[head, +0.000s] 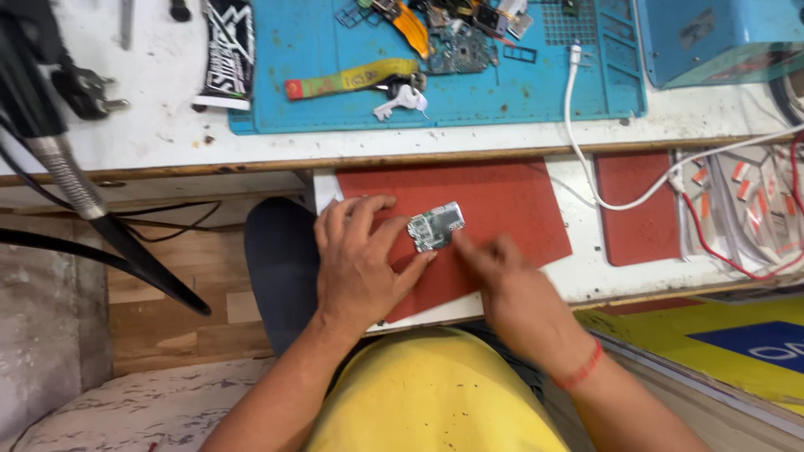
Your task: The person works on a small circuit board placed on a red mat. They repeatedly rub the board's surface with a small tool, then use a hot air gun to apply heat to specific areas. The person continues to rub and inspect the board throughout the clip.
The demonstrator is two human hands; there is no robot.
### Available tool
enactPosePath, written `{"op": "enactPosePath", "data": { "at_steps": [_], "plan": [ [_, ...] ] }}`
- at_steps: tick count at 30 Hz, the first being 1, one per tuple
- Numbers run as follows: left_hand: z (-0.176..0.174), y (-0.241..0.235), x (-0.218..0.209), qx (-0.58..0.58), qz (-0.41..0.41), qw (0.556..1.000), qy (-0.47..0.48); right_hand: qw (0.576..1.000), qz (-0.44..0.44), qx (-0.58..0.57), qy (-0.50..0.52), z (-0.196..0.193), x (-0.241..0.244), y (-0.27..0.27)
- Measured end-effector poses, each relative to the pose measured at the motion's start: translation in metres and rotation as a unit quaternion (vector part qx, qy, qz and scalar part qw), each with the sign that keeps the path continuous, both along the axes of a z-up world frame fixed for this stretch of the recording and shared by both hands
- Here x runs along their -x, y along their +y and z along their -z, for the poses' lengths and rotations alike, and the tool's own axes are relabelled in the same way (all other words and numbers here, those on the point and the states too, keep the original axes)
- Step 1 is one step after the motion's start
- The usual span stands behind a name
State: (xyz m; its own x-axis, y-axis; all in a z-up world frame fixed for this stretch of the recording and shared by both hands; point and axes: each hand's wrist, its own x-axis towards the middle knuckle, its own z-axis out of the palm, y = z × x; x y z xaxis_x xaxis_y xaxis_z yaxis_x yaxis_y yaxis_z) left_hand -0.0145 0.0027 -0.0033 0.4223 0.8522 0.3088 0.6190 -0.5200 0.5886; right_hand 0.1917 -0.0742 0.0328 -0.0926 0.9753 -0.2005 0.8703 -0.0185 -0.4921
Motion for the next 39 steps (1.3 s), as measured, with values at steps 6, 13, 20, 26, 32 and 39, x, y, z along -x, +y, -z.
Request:
{"op": "enactPosePath", "data": {
  "at_steps": [6,13,20,26,32,39],
  "plan": [
    [0.002,0.002,-0.001,-0.006,0.007,1.000,-0.012,0.998,0.044,0.043,-0.018,0.013,0.011,0.021],
    [0.000,-0.002,0.001,0.017,0.007,1.000,-0.015,0.999,0.035,-0.006,0.009,0.006,0.006,-0.003],
    [0.000,-0.005,-0.001,0.008,0.005,1.000,-0.008,0.999,0.015,0.028,0.013,-0.003,0.003,-0.002],
    [0.000,0.001,0.000,-0.002,0.003,1.000,-0.010,1.000,-0.023,0.001,0.016,0.006,0.012,0.012],
    [-0.003,0.003,-0.003,0.016,0.005,1.000,-0.002,0.999,-0.015,-0.024,0.018,0.005,0.010,0.001],
    [-0.003,0.000,-0.005,0.004,0.005,0.999,0.040,0.999,-0.027,0.026,0.012,0.009,0.018,-0.007]
  ]
}}
